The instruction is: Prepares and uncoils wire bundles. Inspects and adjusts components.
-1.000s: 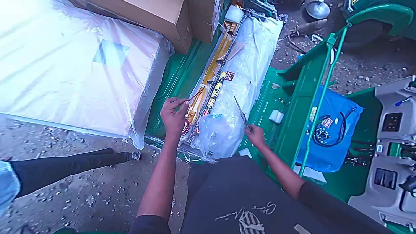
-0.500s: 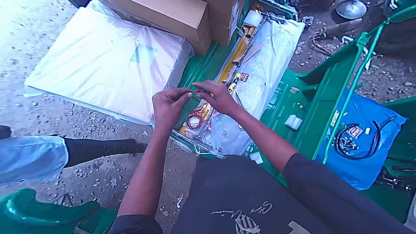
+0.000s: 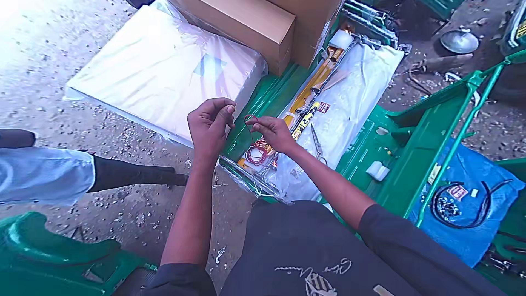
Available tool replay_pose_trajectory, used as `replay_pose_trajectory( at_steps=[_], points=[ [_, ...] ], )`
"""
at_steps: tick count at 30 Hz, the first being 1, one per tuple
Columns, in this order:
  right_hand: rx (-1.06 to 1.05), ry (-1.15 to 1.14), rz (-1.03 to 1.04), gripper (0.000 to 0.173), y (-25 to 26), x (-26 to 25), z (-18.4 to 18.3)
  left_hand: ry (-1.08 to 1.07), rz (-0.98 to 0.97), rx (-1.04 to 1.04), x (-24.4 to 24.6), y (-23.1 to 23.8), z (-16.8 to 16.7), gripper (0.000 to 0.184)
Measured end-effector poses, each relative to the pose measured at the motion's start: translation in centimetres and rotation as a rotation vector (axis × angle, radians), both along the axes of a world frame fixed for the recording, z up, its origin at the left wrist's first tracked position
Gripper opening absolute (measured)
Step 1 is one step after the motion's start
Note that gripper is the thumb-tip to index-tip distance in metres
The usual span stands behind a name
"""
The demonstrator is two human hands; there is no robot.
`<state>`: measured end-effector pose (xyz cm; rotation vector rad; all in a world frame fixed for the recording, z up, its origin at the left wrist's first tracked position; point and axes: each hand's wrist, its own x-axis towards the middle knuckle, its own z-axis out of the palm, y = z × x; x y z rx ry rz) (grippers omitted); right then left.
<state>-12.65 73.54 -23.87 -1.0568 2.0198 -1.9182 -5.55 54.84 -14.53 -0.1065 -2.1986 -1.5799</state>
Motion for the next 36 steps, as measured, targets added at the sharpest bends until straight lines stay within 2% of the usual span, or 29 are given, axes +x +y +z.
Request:
replay_pose_trajectory(
  at_steps=[4, 6, 13, 16, 20, 23, 25, 29, 32, 36],
  points=[
    [-0.005, -0.035, 0.026, 0.025, -0.2, -0.1, 0.6, -0.068, -0.010, -0.380, 0.3, -1.1, -0.3, 0.021],
    [-0.010, -0.011, 0.023, 0.025, -0.5, 0.1, 0.8, -0.046, -0.003, -0.473, 0.3, -0.4, -0.9, 0.020],
    [0.045, 0.044, 0.007, 0.024, -0.7, 0.3, 1.7, -0.038, -0.009, -0.421, -0.2, 0.8, -1.4, 0.018],
    [0.112, 0.096, 0.016, 0.023, -0.7, 0.2, 1.7, -0.069, -0.133, -0.271, -0.6, 0.7, -1.3, 0.015],
    [0.091, 0.027, 0.116, 0.028, -0.8, 0.0, 2.2, -0.118, -0.228, 0.210, -1.0, 1.5, -1.6, 0.010],
    [-0.064, -0.201, 0.257, 0.032, -1.1, 0.2, 2.6, -0.147, -0.305, 0.404, -1.0, 1.7, -2.1, 0.016],
    [-0.194, -0.405, 0.343, 0.029, -1.2, 0.7, 2.6, -0.126, -0.354, 0.604, -0.9, 2.2, -2.3, 0.014],
    [-0.268, -0.640, 0.397, 0.020, -1.0, 1.2, 3.0, -0.104, -0.226, 1.007, -1.3, 2.5, -2.3, 0.020],
    [-0.254, -0.705, 0.400, 0.020, -0.9, 1.4, 2.8, -0.114, -0.195, 1.050, -2.2, 2.5, -2.8, 0.019],
    [-0.169, -0.771, 0.302, 0.021, -0.5, 1.5, 2.0, -0.082, -0.229, 0.878, -3.3, 1.7, -3.8, 0.025]
  ],
)
